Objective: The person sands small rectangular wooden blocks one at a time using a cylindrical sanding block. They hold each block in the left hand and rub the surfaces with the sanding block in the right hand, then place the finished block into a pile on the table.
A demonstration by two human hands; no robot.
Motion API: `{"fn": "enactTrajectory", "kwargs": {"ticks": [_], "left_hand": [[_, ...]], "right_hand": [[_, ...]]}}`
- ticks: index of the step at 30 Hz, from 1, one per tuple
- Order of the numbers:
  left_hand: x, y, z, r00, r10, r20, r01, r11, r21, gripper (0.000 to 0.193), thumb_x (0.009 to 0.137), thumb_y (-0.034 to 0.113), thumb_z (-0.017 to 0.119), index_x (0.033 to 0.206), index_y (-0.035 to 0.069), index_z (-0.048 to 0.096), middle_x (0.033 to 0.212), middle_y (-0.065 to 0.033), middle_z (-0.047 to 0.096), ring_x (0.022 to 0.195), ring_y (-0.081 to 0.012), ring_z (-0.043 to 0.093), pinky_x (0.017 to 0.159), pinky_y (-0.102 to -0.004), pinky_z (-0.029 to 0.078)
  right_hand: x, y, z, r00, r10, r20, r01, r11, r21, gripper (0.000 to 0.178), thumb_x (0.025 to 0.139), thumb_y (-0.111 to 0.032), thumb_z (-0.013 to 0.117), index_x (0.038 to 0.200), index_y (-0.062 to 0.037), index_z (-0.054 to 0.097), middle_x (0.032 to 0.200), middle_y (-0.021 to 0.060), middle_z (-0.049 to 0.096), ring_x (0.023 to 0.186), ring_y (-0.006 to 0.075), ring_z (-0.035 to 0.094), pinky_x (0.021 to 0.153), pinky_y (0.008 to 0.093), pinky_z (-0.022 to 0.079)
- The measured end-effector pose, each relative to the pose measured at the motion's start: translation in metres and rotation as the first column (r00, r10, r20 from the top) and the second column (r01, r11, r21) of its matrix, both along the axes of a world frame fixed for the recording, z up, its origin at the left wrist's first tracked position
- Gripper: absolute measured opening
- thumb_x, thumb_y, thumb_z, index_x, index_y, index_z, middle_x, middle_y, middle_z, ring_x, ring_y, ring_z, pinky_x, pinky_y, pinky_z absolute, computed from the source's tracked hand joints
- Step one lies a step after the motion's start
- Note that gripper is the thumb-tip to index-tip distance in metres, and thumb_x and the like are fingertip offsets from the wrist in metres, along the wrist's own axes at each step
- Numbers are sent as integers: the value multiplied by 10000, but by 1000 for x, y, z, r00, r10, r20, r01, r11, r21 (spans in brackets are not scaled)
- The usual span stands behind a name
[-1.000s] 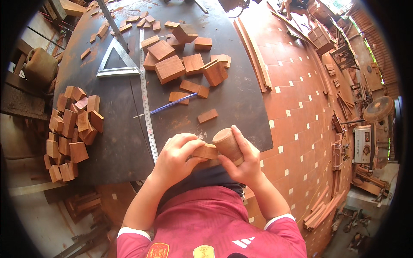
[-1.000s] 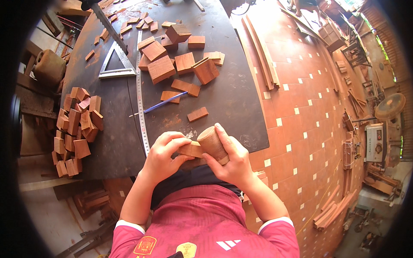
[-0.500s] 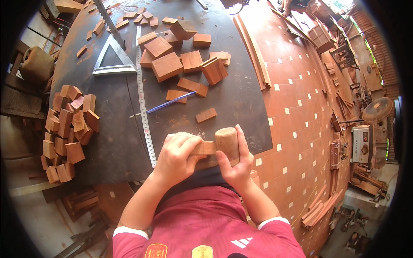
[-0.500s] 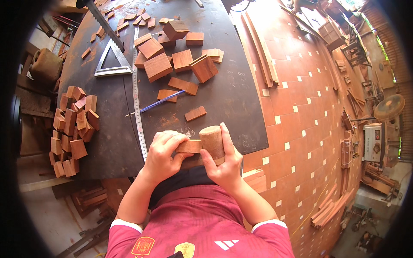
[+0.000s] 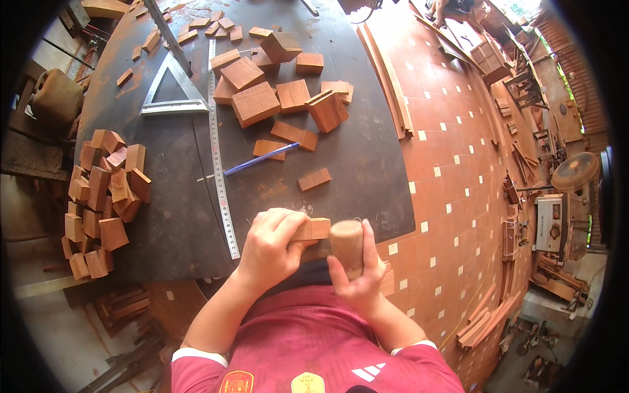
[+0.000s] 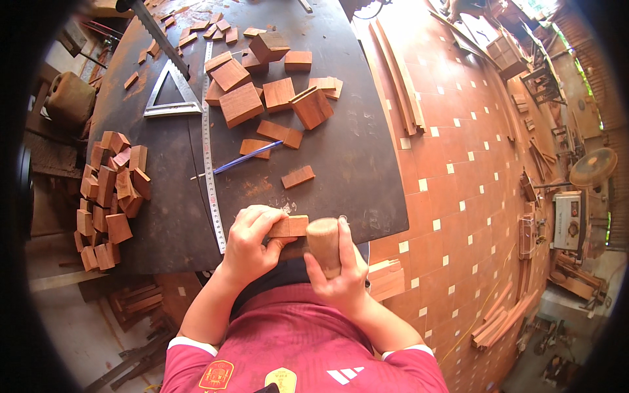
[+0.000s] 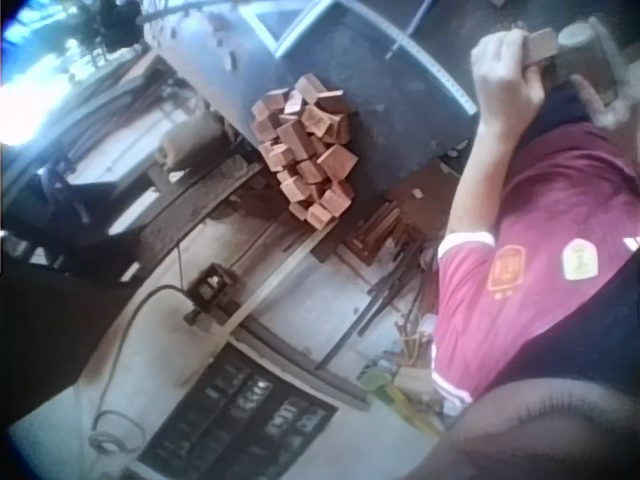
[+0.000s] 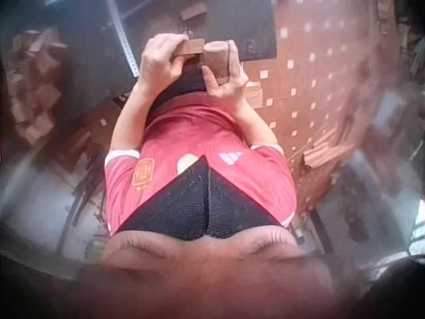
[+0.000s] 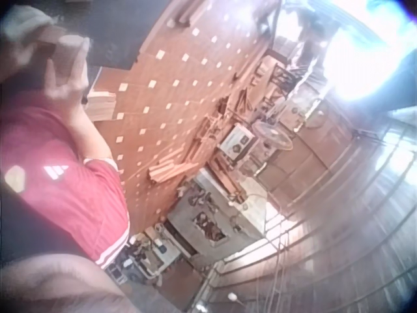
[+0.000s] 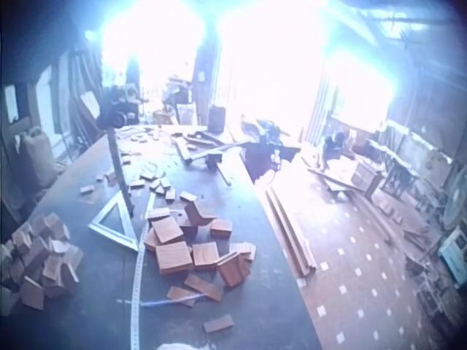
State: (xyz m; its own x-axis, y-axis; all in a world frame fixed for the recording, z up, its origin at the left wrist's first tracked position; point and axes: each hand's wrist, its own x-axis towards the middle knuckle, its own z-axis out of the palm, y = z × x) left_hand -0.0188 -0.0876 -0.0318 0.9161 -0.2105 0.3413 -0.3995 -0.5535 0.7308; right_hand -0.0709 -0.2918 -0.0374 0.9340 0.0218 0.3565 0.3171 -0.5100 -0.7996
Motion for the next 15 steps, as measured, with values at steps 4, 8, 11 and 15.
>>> {"fn": "enactTrajectory", "kwargs": {"ticks": [4, 8, 11, 15], "left_hand": [[0, -1, -1, 1000, -1, 16, 1, 1000, 7, 437, 711, 24, 880, 1121, 19, 729, 1059, -141, 744, 1010, -355, 708, 924, -448, 548], [1, -1, 2, 1000, 3, 24, -3, 1000, 29, 434, 717, 25, 880, 1124, 16, 728, 1060, -142, 746, 1003, -356, 710, 913, -448, 553], [-2, -3, -2, 1000, 26, 18, -25, 1000, -2, 440, 713, 21, 874, 1127, 13, 727, 1054, -144, 746, 999, -359, 711, 912, -449, 555], [-4, -2, -2, 1000, 7, 20, -8, 1000, 22, 414, 746, 23, 836, 1140, -2, 711, 1099, -154, 749, 1026, -353, 712, 912, -459, 543]], "right_hand": [[4, -1, 6, 1000, 8, -17, -8, 1000, -24, 841, 872, -99, 862, 1566, 117, 440, 1161, 290, 728, 989, 377, 773, 838, 428, 621], [29, 5, 13, 1000, -19, -11, 18, 993, -114, 826, 873, -119, 865, 1549, 123, 456, 1131, 292, 727, 964, 410, 765, 823, 419, 621], [17, 4, 11, 1000, -9, 25, 12, 994, -110, 832, 875, -101, 858, 1560, 122, 444, 1128, 291, 729, 960, 389, 768, 820, 407, 621], [0, -3, 12, 999, 25, 32, -20, 989, -147, 832, 883, -82, 846, 1572, 121, 426, 1153, 288, 737, 975, 357, 781, 838, 393, 625]]}}
